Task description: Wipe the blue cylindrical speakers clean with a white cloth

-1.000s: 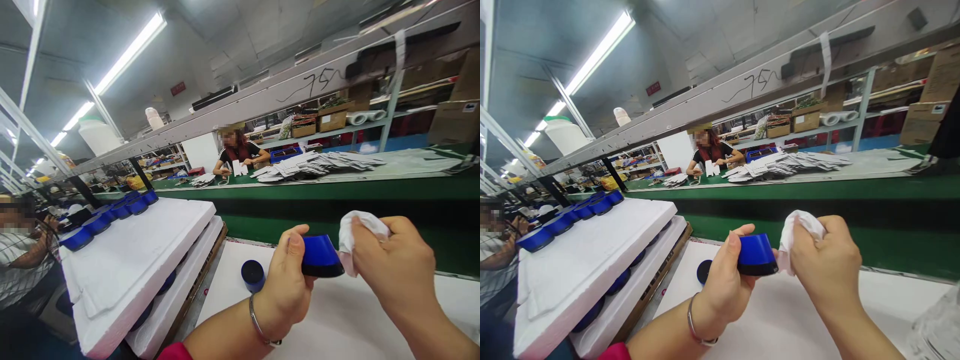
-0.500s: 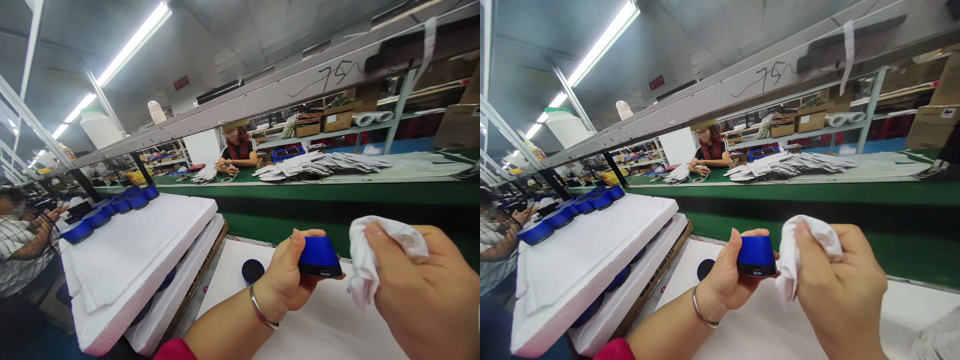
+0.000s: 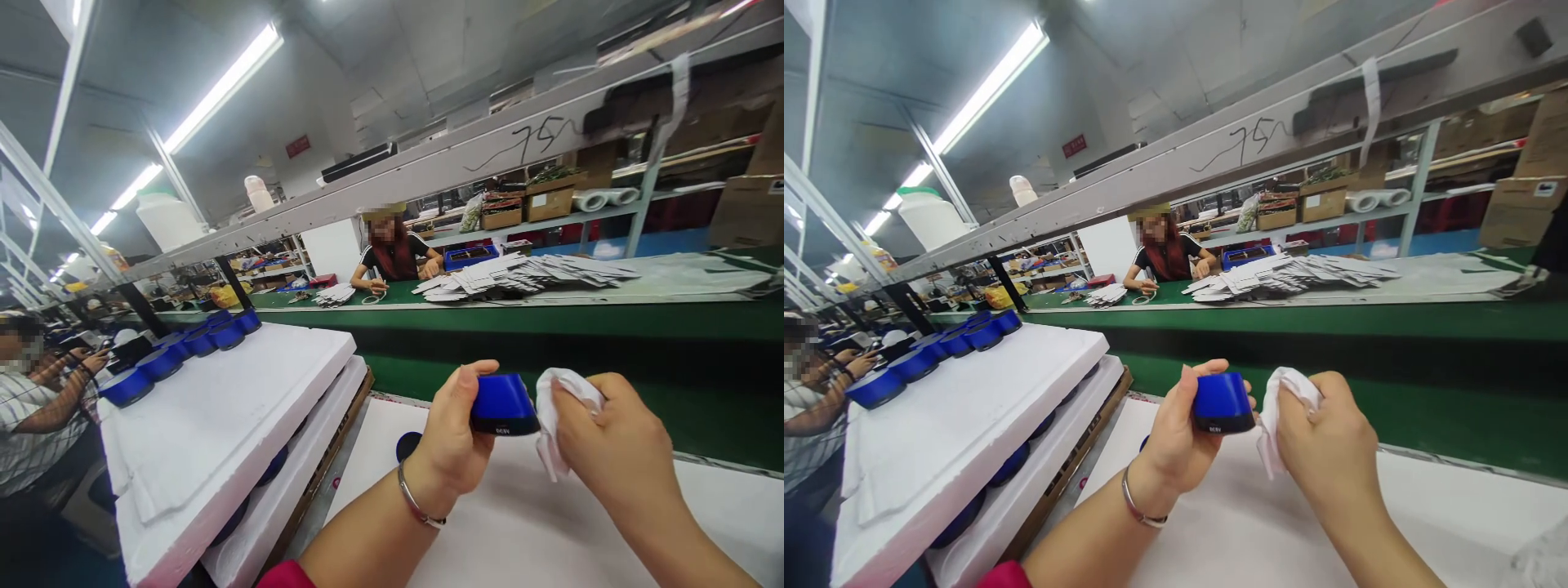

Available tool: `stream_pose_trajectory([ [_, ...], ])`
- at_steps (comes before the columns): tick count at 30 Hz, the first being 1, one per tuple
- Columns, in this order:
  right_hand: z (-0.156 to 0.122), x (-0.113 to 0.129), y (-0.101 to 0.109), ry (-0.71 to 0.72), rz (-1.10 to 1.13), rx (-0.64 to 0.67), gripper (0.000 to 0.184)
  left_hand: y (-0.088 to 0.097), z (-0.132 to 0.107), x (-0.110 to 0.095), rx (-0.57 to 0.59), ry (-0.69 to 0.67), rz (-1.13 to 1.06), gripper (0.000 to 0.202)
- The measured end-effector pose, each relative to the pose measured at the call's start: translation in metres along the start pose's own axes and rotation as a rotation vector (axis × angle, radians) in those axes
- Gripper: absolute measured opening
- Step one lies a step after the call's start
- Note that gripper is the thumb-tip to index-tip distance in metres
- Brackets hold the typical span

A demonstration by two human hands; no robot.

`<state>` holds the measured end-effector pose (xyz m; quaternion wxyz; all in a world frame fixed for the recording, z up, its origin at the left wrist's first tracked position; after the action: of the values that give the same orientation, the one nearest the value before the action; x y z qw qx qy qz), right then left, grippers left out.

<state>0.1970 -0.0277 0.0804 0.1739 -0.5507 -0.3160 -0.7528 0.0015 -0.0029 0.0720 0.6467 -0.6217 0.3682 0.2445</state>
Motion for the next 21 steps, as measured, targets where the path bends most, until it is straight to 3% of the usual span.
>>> stream_pose_trajectory([
  [2, 0.0, -0.002, 0.007, -0.021, 0.034, -0.007, 0.035, -0.006, -0.001, 0.011, -0.003, 0.181, -0.105, 0.08],
  [5, -0.004, -0.004, 0.019, -0.054, 0.095, -0.059, 0.047, -0.013, -0.01, 0.026, -0.064, 0.435, -0.207, 0.097],
  [7, -0.007, -0.003, 0.025, -0.073, 0.131, -0.107, 0.051, -0.014, -0.016, 0.029, -0.12, 0.515, -0.227, 0.102],
  [16, -0.025, 0.004, 0.037, -0.007, 0.158, -0.211, 0.048, -0.006, -0.017, 0.029, -0.273, 0.465, -0.201, 0.081],
  [21, -0.029, 0.007, 0.031, 0.19, 0.107, -0.177, 0.043, -0.011, -0.016, 0.026, -0.245, 0.418, -0.262, 0.068],
])
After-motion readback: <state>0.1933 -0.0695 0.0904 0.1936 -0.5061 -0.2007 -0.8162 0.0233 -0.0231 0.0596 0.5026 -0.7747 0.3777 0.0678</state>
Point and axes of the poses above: each hand's wrist, its own z-axis towards the middle knuckle, its own y-axis out of the back of the hand, x = y × z, the point moved 10 cm from there along z, towards the middle knuckle, and after that the axes turned 7 degrees about -x, right-handed, at the moved point
